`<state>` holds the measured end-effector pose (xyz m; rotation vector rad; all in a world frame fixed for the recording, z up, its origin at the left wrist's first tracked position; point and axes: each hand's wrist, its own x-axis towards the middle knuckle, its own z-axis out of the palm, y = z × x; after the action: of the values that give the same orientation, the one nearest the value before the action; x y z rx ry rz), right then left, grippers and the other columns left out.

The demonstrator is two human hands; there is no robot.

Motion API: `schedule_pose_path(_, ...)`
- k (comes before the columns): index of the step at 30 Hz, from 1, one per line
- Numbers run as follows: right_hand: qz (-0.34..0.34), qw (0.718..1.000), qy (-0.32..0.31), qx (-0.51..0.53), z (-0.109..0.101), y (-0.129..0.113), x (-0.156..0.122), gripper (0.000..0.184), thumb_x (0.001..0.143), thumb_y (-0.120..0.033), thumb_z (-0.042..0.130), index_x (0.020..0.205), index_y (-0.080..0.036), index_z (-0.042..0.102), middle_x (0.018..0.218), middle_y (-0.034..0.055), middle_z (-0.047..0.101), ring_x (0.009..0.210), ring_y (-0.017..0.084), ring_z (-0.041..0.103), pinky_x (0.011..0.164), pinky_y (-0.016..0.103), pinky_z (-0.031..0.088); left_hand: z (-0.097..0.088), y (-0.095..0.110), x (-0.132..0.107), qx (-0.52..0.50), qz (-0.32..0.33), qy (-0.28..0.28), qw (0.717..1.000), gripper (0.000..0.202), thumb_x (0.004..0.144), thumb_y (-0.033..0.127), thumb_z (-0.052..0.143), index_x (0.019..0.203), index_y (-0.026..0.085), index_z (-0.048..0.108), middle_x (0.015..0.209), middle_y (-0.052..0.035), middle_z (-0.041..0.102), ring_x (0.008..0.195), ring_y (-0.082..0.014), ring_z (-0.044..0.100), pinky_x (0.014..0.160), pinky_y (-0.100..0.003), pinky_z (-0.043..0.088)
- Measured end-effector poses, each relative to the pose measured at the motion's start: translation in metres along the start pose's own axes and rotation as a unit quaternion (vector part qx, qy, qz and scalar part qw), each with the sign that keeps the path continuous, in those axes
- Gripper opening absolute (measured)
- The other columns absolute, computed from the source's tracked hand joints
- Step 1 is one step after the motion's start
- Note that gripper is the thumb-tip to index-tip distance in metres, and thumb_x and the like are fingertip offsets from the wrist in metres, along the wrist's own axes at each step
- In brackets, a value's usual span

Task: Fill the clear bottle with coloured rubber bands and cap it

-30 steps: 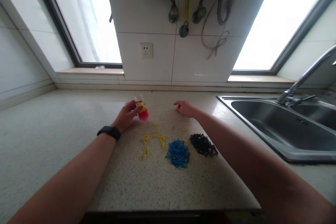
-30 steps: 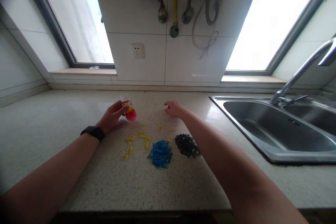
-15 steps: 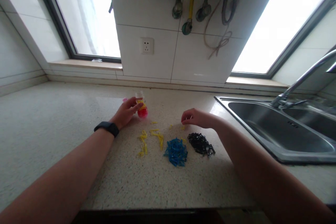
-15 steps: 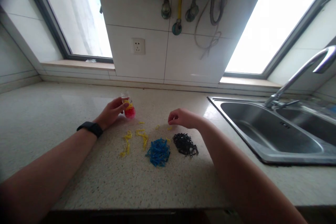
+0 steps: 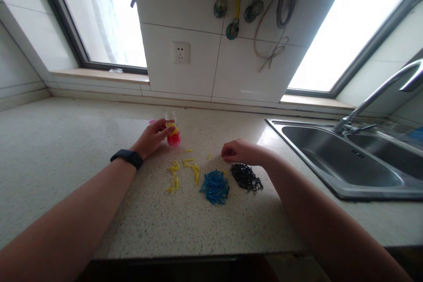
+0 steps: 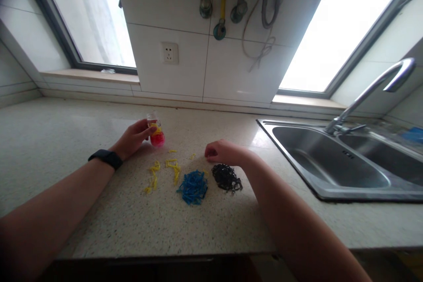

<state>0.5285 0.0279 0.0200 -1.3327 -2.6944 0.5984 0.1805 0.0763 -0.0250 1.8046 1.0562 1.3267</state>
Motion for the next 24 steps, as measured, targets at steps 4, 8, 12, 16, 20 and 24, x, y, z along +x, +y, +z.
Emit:
schedule_pose_path(4, -0.003, 1.0, -0.002, 0.001, 0.001, 0.0, -0.001, 0.028, 0.083, -0.024, 0.064, 0.109, -0.015, 0.071, 0.082, 0.0041, 0.07, 0.068, 0.012, 0.058, 0.065, 0.025, 0.041, 0.0, -0.001, 0.0, 0.008, -0.003, -0.006, 1.0, 0.049, 0.084, 0.051, 0.068, 0.117, 0.015, 0.065, 0.087, -0.0052, 0.064, 0.069, -0.0131, 0.054, 0.058, -0.024, 0.041)
schedule_pose_path(8, 0.017, 0.999, -0.02, 0.043, -0.001, 0.001, -0.003, 0.02, 0.082, -0.025, 0.065, 0.098, -0.014, 0.072, 0.083, 0.0043, 0.07, 0.069, 0.012, 0.059, 0.064, 0.024, 0.043, 0.0, -0.002, 0.0, 0.016, 0.001, -0.006, 1.0, 0.049, 0.085, 0.052, 0.068, 0.117, 0.015, 0.065, 0.087, -0.0054, 0.064, 0.069, -0.0133, 0.054, 0.058, -0.025, 0.041)
schedule_pose_path(12, -0.03, 0.995, -0.047, 0.086, -0.007, -0.01, -0.01, 0.022, 0.085, -0.031, 0.066, 0.098, -0.015, 0.071, 0.087, 0.0048, 0.071, 0.073, 0.012, 0.059, 0.066, 0.023, 0.044, 0.0, -0.002, 0.0, 0.018, 0.007, -0.009, 1.0, 0.048, 0.085, 0.052, 0.067, 0.116, 0.016, 0.065, 0.086, -0.0048, 0.063, 0.067, -0.0128, 0.053, 0.057, -0.025, 0.041)
schedule_pose_path(16, -0.057, 0.991, -0.091, 0.074, -0.01, -0.021, -0.013, 0.025, 0.086, -0.031, 0.067, 0.105, -0.015, 0.071, 0.088, 0.005, 0.071, 0.075, 0.012, 0.061, 0.068, 0.024, 0.045, -0.001, -0.004, 0.001, 0.026, 0.01, -0.009, 1.0, 0.046, 0.085, 0.051, 0.067, 0.115, 0.016, 0.066, 0.084, -0.0041, 0.063, 0.066, -0.012, 0.052, 0.057, -0.025, 0.041)
schedule_pose_path(20, -0.064, 0.991, -0.109, 0.046, -0.008, -0.024, -0.011, 0.026, 0.087, -0.026, 0.064, 0.11, -0.015, 0.072, 0.089, 0.0053, 0.071, 0.077, 0.012, 0.062, 0.072, 0.025, 0.046, -0.002, -0.006, 0.001, 0.03, 0.014, -0.012, 0.999, 0.044, 0.086, 0.05, 0.067, 0.115, 0.017, 0.066, 0.084, -0.0038, 0.062, 0.066, -0.0118, 0.052, 0.056, -0.024, 0.041)
schedule_pose_path(24, -0.061, 0.991, -0.116, 0.036, -0.006, -0.025, -0.01, 0.018, 0.085, -0.021, 0.064, 0.099, -0.016, 0.074, 0.088, 0.0041, 0.072, 0.077, 0.012, 0.062, 0.072, 0.025, 0.045, -0.001, -0.004, 0.0, 0.022, 0.01, -0.013, 1.0, 0.044, 0.085, 0.051, 0.067, 0.113, 0.016, 0.066, 0.082, -0.0034, 0.061, 0.065, -0.0116, 0.051, 0.056, -0.024, 0.04)
